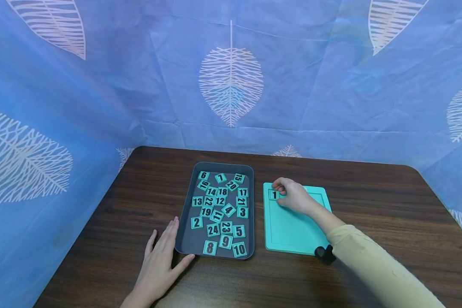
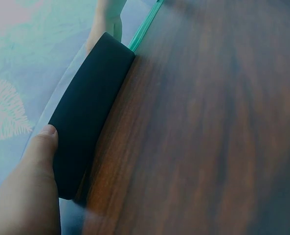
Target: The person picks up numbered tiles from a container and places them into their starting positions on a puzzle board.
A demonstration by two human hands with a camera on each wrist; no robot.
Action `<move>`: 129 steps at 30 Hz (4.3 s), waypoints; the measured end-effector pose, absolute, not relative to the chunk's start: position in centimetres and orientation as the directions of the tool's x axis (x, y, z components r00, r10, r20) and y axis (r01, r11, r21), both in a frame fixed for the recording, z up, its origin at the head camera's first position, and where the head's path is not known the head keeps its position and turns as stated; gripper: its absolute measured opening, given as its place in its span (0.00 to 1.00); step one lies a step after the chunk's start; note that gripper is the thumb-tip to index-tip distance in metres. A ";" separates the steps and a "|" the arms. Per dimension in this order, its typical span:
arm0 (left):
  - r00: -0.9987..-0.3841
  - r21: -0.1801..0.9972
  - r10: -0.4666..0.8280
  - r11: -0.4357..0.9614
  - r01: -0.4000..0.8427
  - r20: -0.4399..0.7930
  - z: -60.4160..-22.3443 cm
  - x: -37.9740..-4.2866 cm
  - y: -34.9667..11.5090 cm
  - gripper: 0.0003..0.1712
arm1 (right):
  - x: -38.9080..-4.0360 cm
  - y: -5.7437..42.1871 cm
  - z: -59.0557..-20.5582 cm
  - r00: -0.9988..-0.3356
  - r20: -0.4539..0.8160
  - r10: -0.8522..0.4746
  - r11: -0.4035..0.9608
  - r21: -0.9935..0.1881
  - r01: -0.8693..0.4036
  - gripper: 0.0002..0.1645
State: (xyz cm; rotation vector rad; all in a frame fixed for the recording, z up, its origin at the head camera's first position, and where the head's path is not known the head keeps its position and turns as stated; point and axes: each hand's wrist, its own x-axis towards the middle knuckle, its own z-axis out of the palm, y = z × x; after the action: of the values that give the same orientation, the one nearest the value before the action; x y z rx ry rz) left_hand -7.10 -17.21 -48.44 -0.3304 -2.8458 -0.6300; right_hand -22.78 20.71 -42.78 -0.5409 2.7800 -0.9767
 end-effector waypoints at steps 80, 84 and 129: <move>-0.962 0.411 0.164 0.879 0.243 0.217 -48.4 -7.1 -17.1 0.53 | -18.6 2.1 -43.1 -0.714 0.002 -0.701 0.527 -0.672 -0.520 0.23; -0.962 0.415 0.164 0.876 0.244 0.220 -48.4 -7.2 -17.2 0.53 | -18.6 1.8 -43.1 -0.700 0.013 -0.714 0.545 -0.618 -0.567 0.22; -0.968 0.425 0.163 0.875 0.232 0.191 -48.3 -7.2 -17.3 0.54 | -19.8 9.0 -38.5 -0.754 0.123 -0.645 0.570 -0.579 -0.583 0.17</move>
State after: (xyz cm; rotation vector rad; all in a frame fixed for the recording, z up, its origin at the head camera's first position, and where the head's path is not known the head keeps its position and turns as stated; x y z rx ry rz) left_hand -7.22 -17.32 -48.33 -0.3071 -2.8961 -0.6846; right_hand -19.81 9.03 -38.47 -1.0566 2.6920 -0.9362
